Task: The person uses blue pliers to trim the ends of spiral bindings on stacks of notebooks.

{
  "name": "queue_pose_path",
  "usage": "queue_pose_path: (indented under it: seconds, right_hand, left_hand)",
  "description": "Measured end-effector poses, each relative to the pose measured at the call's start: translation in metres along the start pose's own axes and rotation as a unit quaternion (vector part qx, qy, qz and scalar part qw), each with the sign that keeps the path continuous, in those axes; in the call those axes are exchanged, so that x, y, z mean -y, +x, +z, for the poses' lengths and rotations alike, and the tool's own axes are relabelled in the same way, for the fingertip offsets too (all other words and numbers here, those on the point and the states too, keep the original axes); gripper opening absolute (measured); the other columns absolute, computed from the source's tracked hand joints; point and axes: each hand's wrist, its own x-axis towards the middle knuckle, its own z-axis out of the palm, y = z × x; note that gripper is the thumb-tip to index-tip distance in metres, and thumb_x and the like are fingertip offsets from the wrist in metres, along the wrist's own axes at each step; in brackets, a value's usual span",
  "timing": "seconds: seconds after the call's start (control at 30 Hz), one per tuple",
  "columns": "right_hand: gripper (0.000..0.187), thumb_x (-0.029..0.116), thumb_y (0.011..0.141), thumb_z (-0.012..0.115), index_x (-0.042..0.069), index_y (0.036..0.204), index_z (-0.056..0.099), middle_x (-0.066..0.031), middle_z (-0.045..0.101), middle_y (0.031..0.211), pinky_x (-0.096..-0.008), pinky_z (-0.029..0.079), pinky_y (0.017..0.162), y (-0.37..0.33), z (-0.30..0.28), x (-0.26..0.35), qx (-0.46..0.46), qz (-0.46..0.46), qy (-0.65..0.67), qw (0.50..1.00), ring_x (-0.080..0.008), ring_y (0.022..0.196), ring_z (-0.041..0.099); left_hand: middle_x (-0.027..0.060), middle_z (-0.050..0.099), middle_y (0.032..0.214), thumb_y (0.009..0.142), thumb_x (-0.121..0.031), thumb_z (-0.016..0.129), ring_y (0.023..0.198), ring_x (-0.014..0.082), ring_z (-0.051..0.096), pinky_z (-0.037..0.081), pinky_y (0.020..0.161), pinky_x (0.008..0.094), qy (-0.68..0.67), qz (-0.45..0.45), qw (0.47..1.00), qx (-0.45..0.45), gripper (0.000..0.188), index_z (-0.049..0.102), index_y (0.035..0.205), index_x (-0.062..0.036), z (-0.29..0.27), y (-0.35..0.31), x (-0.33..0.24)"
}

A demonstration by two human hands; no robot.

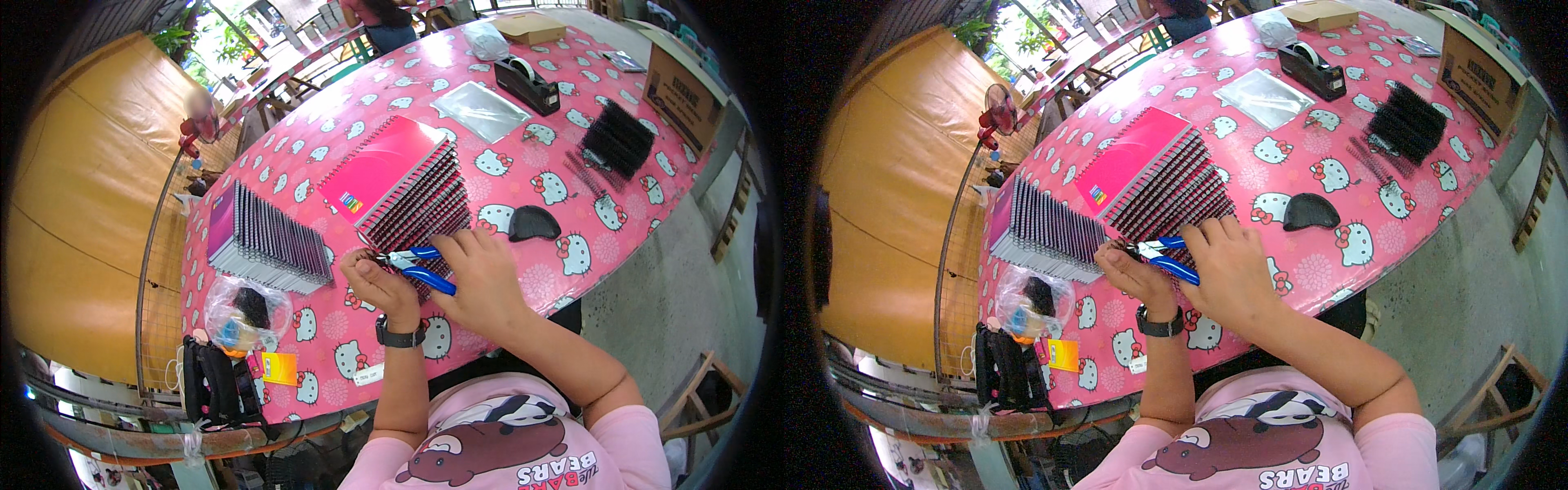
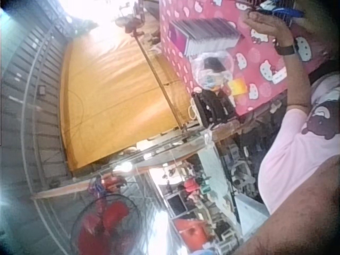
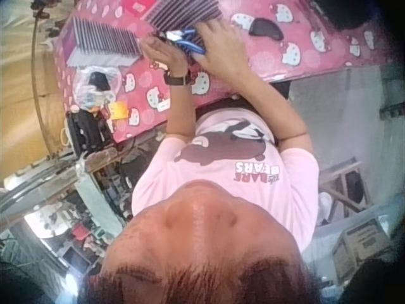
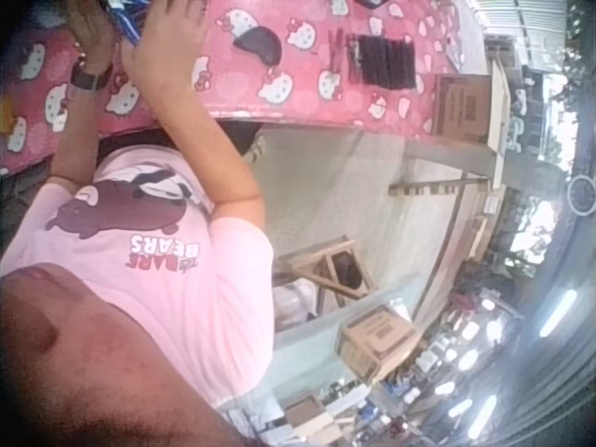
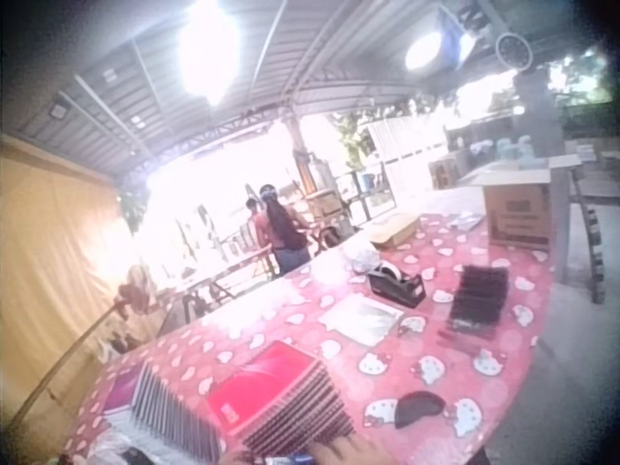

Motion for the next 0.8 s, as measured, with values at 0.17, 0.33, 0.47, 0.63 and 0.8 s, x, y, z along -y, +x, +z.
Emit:
queue_pose_path:
  seconds: [0.17, 0.33, 0.47, 0.63, 0.8]
  right_hand:
    - [0.041, 0.018, 0.062, 0.069, 0.005, 0.098, 0.056, -0.0121, 0.054, 0.084, -0.0404, 0.044, 0.07, 0.0, 0.006, -0.006, 0.043, 0.022, 0.058, 0.997, -0.0296, 0.082, 0.054]
    - [0.041, 0.017, 0.061, 0.07, 0.007, 0.098, 0.056, -0.0141, 0.055, 0.084, -0.0432, 0.046, 0.071, -0.006, 0.006, -0.013, 0.094, 0.064, 0.109, 0.987, -0.0327, 0.082, 0.055]
    - [0.045, 0.014, 0.061, 0.068, 0.005, 0.104, 0.057, -0.0139, 0.057, 0.083, -0.0402, 0.046, 0.066, -0.006, 0.003, -0.014, -0.017, 0.004, 0.044, 0.999, -0.032, 0.075, 0.057]
    - [0.045, 0.012, 0.059, 0.068, 0.003, 0.102, 0.058, -0.0142, 0.057, 0.082, -0.0401, 0.045, 0.068, -0.006, 0.008, -0.012, -0.042, -0.019, 0.011, 0.999, -0.0325, 0.077, 0.056]
    - [0.034, 0.016, 0.06, 0.07, 0.005, 0.09, 0.056, -0.012, 0.056, 0.08, -0.0401, 0.047, 0.067, -0.01, 0.012, -0.017, 0.048, 0.042, 0.08, 0.995, -0.0298, 0.076, 0.055]
  left_hand:
    - [0.0041, 0.04, 0.075, 0.098, -0.041, 0.028, 0.066, 0.0123, 0.038, 0.032, 0.06, 0.0262, -0.02, -0.009, 1.0, 0.003, 0.045, 0.042, 0.082, -0.0016, 0.002, -0.003, 0.005]
    - [0.0036, 0.04, 0.073, 0.098, -0.04, 0.027, 0.064, 0.0122, 0.037, 0.032, 0.058, 0.0263, 0.002, -0.004, 1.0, 0.006, 0.044, 0.042, 0.081, -0.0019, 0.0, 0.0, 0.004]
    - [0.0026, 0.038, 0.07, 0.099, -0.036, 0.027, 0.062, 0.0118, 0.036, 0.031, 0.056, 0.0262, 0.011, -0.018, 1.0, 0.005, 0.042, 0.041, 0.078, -0.0019, -0.002, 0.0, 0.009]
    - [0.002, 0.038, 0.068, 0.099, -0.031, 0.029, 0.062, 0.0114, 0.035, 0.029, 0.055, 0.0262, -0.004, -0.046, 0.999, 0.009, 0.04, 0.042, 0.075, -0.0014, -0.001, 0.002, 0.007]
    - [0.0019, 0.038, 0.067, 0.099, -0.029, 0.03, 0.061, 0.0116, 0.035, 0.029, 0.055, 0.0265, -0.006, -0.062, 0.998, -0.005, 0.039, 0.043, 0.075, -0.0011, 0.0, 0.001, 0.01]
